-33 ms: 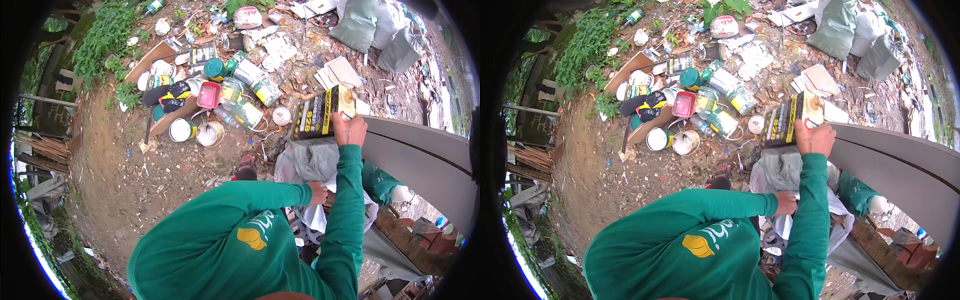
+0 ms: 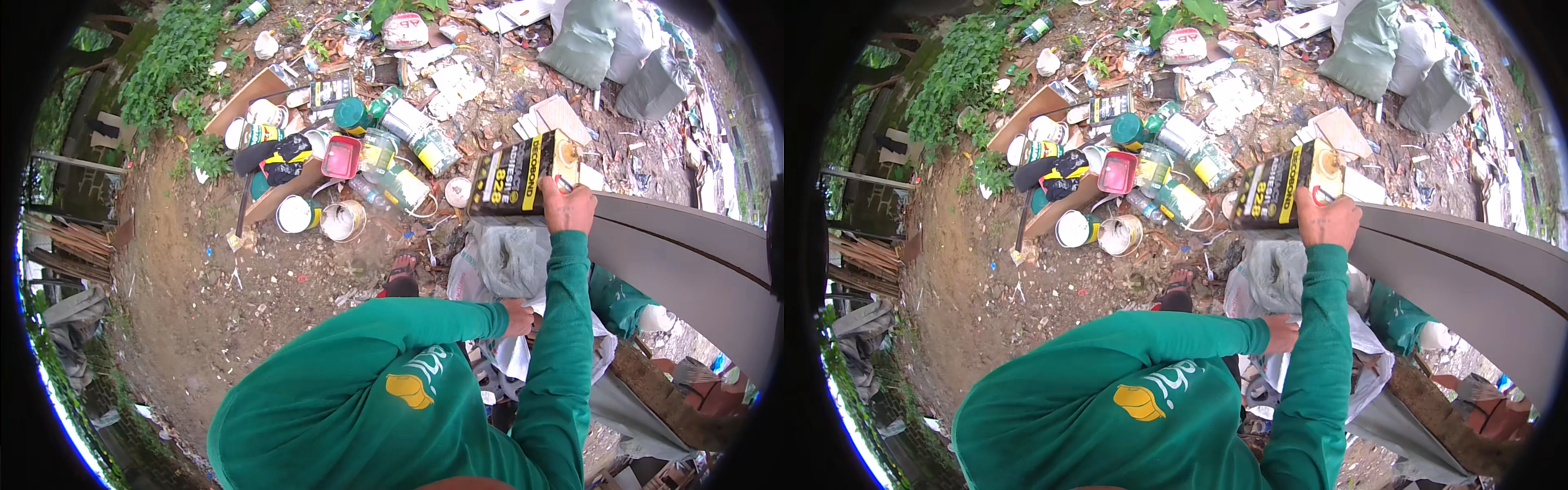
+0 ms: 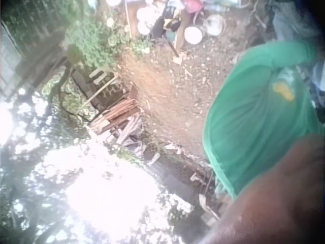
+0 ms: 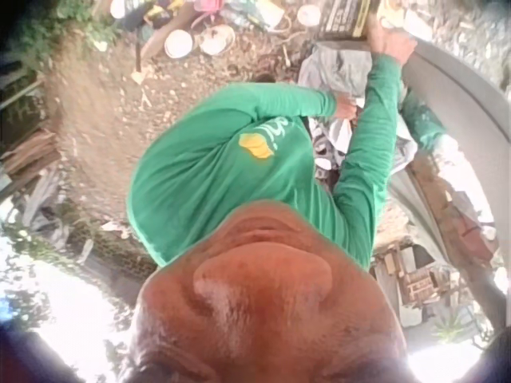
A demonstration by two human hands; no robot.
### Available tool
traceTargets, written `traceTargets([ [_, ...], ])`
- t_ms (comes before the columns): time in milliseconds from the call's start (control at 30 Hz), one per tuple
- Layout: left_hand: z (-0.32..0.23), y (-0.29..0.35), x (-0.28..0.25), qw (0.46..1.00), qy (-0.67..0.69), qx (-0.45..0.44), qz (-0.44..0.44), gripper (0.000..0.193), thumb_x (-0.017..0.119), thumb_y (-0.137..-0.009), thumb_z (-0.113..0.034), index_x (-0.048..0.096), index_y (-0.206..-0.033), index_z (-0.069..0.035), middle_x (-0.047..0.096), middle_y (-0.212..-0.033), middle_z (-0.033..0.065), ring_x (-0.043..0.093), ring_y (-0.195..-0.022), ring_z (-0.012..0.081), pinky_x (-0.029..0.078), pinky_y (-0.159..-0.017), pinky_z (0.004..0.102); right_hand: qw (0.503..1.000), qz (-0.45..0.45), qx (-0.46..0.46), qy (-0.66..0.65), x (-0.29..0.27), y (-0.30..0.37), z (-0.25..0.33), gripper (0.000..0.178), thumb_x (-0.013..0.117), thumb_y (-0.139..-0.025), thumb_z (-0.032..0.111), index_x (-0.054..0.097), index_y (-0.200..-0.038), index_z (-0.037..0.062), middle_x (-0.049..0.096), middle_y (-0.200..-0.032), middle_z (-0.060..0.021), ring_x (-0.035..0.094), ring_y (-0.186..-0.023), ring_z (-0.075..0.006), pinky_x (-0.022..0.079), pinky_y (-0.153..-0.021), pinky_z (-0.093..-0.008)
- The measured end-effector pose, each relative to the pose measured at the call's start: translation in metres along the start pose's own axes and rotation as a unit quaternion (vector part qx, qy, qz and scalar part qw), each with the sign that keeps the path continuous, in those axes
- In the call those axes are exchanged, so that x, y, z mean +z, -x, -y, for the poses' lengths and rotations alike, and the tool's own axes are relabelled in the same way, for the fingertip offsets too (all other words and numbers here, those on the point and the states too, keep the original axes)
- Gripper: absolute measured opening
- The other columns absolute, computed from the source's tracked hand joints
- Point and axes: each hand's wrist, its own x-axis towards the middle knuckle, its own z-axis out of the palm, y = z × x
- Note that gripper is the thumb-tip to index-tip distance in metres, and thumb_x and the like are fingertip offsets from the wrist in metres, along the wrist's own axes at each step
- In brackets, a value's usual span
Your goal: The person sorts through a white sack filled with debris, picking up pieces of wood, cardboard, and other materials by hand. They repeatedly reach into the sack, lift items, and place them back inside, occasionally adjusting the contents.
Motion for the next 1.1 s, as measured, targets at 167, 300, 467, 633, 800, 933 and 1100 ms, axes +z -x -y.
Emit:
traceTargets([
  [167,0.014,0.005,-0.003,0.995,0.020,-0.003,0.100,0.015,0.058,-0.085,-0.020,0.068,-0.095,-0.013,0.061,-0.110,0.0045,0.060,-0.100,0.0219,0.047,-0.069,0.0428,0.990,0.053,0.056,-0.117,0.000,-0.003,0.023,0.066,0.076,-0.068,0.045,0.068,-0.093,-0.0158,0.067,-0.098,-0.0361,0.068,-0.094,-0.0446,0.052,-0.090,-0.0470],
  [300,0.031,0.012,-0.015,0.997,0.055,0.023,0.038,0.015,0.058,-0.085,-0.019,0.069,-0.094,-0.013,0.062,-0.106,0.0049,0.060,-0.100,0.0228,0.049,-0.072,0.0423,0.992,0.095,0.043,-0.071,0.035,-0.009,0.030,0.076,0.077,-0.068,0.053,0.067,-0.100,-0.0147,0.067,-0.104,-0.0328,0.068,-0.098,-0.0406,0.054,-0.090,-0.0461],
  [467,0.029,0.008,-0.054,0.986,0.111,0.119,0.024,0.015,0.059,-0.085,-0.019,0.070,-0.093,-0.011,0.063,-0.102,0.0054,0.061,-0.099,0.0238,0.051,-0.077,0.0418,0.945,0.078,0.165,-0.273,0.068,-0.047,0.121,0.107,0.081,-0.063,0.059,0.043,-0.131,-0.0139,0.045,-0.137,-0.0345,0.048,-0.129,-0.0435,0.041,-0.109,-0.0459],
  [633,0.031,-0.002,-0.073,0.973,0.152,0.169,0.029,0.016,0.059,-0.085,-0.018,0.071,-0.091,-0.010,0.064,-0.098,0.0059,0.062,-0.098,0.0249,0.053,-0.081,0.0413,0.909,0.100,0.032,-0.404,-0.007,0.010,0.090,0.093,0.067,-0.079,0.049,0.037,-0.142,-0.0123,0.045,-0.134,-0.0348,0.045,-0.128,-0.0484,0.036,-0.111,-0.0522],
  [800,0.015,-0.010,-0.106,0.982,0.087,0.059,0.156,0.019,0.064,-0.084,-0.021,0.072,-0.095,-0.008,0.065,-0.096,0.0077,0.061,-0.099,0.0274,0.050,-0.089,0.0406,0.943,-0.289,0.104,-0.131,-0.057,0.143,-0.139,0.053,0.073,-0.080,0.036,0.060,-0.116,-0.0009,0.061,-0.109,-0.0255,0.056,-0.108,-0.0416,0.044,-0.096,-0.0508],
  [933,-0.015,-0.048,-0.127,0.982,0.075,0.046,0.169,0.030,0.073,-0.082,-0.028,0.072,-0.100,-0.005,0.067,-0.100,0.0124,0.062,-0.099,0.0333,0.049,-0.087,0.0431,0.778,-0.299,0.534,0.141,-0.091,0.284,-0.345,0.077,0.079,-0.072,0.054,0.056,-0.115,-0.0056,0.059,-0.108,-0.0279,0.057,-0.105,-0.0448,0.046,-0.092,-0.0548],
  [1100,-0.038,-0.100,-0.099,0.999,-0.018,-0.019,-0.046,0.035,0.073,-0.083,-0.030,0.071,-0.103,-0.001,0.065,-0.105,0.0165,0.061,-0.102,0.0386,0.046,-0.094,0.0455,0.738,-0.134,0.652,-0.109,-0.066,0.347,-0.445,0.099,0.080,-0.069,0.062,0.052,-0.129,-0.0122,0.057,-0.130,-0.0340,0.059,-0.118,-0.0430,0.045,-0.104,-0.0432],
])
